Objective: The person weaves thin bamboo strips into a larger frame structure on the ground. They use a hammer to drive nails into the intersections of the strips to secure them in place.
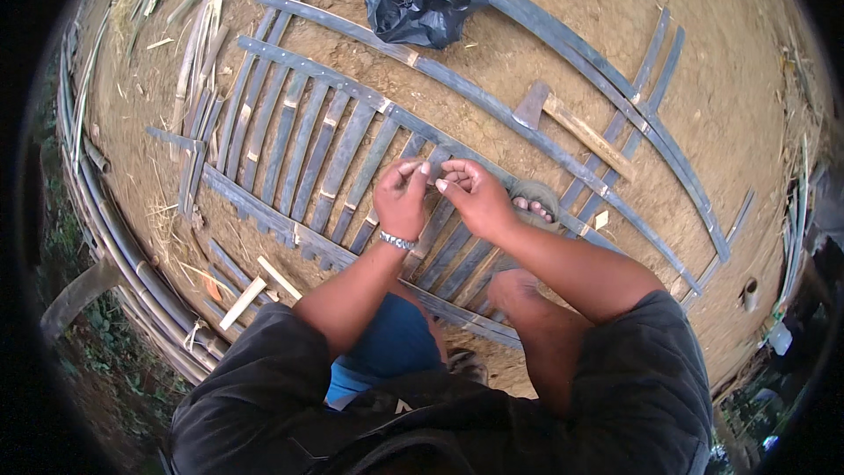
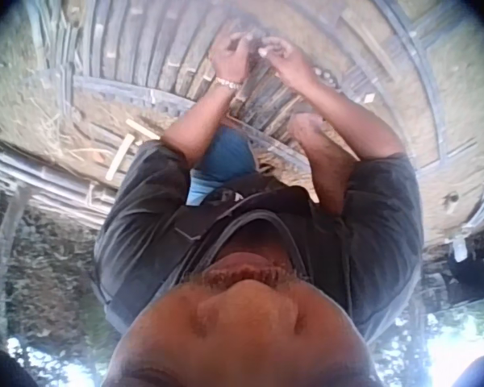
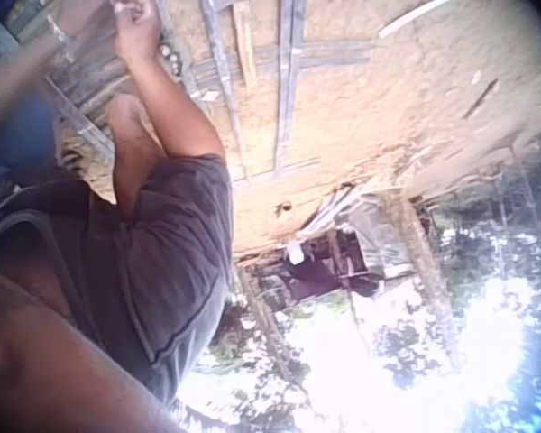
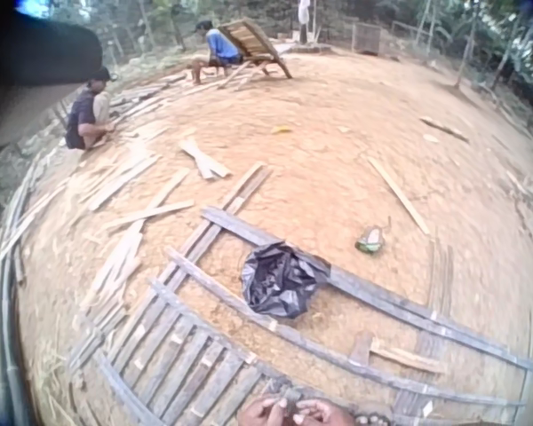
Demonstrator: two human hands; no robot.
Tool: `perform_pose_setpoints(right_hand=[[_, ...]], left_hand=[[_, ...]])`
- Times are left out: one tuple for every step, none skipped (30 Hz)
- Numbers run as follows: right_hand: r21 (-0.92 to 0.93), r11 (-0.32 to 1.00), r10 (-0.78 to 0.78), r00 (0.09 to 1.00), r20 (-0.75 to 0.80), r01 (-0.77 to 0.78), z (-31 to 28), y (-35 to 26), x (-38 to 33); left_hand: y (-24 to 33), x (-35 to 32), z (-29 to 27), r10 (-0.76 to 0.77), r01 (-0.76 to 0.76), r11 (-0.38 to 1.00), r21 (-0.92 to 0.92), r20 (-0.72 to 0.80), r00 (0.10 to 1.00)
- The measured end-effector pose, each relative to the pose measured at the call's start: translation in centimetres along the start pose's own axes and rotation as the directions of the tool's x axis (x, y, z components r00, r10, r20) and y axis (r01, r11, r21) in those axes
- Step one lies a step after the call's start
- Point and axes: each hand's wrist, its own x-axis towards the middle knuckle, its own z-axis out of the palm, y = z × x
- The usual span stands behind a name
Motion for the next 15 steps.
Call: perform_pose_setpoints(right_hand=[[-0.037,0.999,0.013,1.000,0.015,-0.012,-0.3,-0.1,0.0],[-0.076,0.997,0.028,0.999,0.028,-0.025,-0.5,-0.2,-0.1],[-0.090,0.995,0.045,0.998,0.041,-0.041,-0.5,-0.3,-0.2],[-0.104,0.993,0.061,0.997,0.052,-0.056,-0.6,-0.8,-0.3],[-0.118,0.990,0.079,0.995,0.063,-0.071,-0.7,-1.1,-0.4],[-0.130,0.988,0.088,0.994,0.067,-0.079,-0.8,-1.2,-0.5],[-0.140,0.986,0.098,0.993,0.069,-0.087,-0.8,-1.2,-0.6],[-0.149,0.984,0.107,0.992,0.071,-0.095,-0.9,-1.2,-0.6],[-0.155,0.983,0.109,0.992,0.071,-0.097,-0.9,-1.0,-0.6],[-0.162,0.982,0.106,0.992,0.070,-0.094,-0.9,-0.9,-0.6],[-0.169,0.981,0.104,0.992,0.071,-0.090,-0.9,-1.0,-0.6],[-0.180,0.979,0.108,0.991,0.078,-0.092,-0.8,-1.1,-0.7],[-0.192,0.976,0.117,0.989,0.085,-0.099,-0.7,-1.5,-0.8],[-0.204,0.973,0.126,0.988,0.093,-0.105,-0.7,-1.6,-0.9],[-0.206,0.973,0.126,0.987,0.097,-0.104,-0.6,-1.6,-0.9]], left_hand=[[0.1,1.1,-0.2,0.162,-0.159,0.975,0.158,-0.004,0.987],[0.2,1.9,0.0,0.185,-0.181,0.977,0.116,-0.023,0.982],[-0.5,2.9,-0.1,0.282,-0.277,0.946,0.171,-0.009,0.959],[-1.4,4.1,-0.2,0.377,-0.370,0.902,0.221,0.010,0.926],[-1.7,4.9,-0.3,0.466,-0.457,0.847,0.270,0.035,0.884],[-1.9,5.2,-0.2,0.499,-0.486,0.821,0.298,0.037,0.866],[-1.8,5.4,-0.3,0.519,-0.512,0.796,0.322,0.070,0.852],[-1.8,5.6,-0.3,0.538,-0.537,0.770,0.346,0.103,0.837],[-1.8,5.8,-0.3,0.554,-0.561,0.741,0.368,0.136,0.821],[-1.8,6.0,-0.2,0.568,-0.572,0.730,0.374,0.133,0.812],[-1.9,6.2,-0.1,0.582,-0.582,0.718,0.381,0.130,0.803],[-1.9,6.4,-0.1,0.595,-0.592,0.706,0.388,0.127,0.793],[-2.3,6.5,0.0,0.588,-0.584,0.708,0.397,0.125,0.799],[-2.9,6.6,0.1,0.581,-0.575,0.710,0.407,0.122,0.804],[-3.3,6.6,0.1,0.575,-0.566,0.711,0.417,0.119,0.810]])
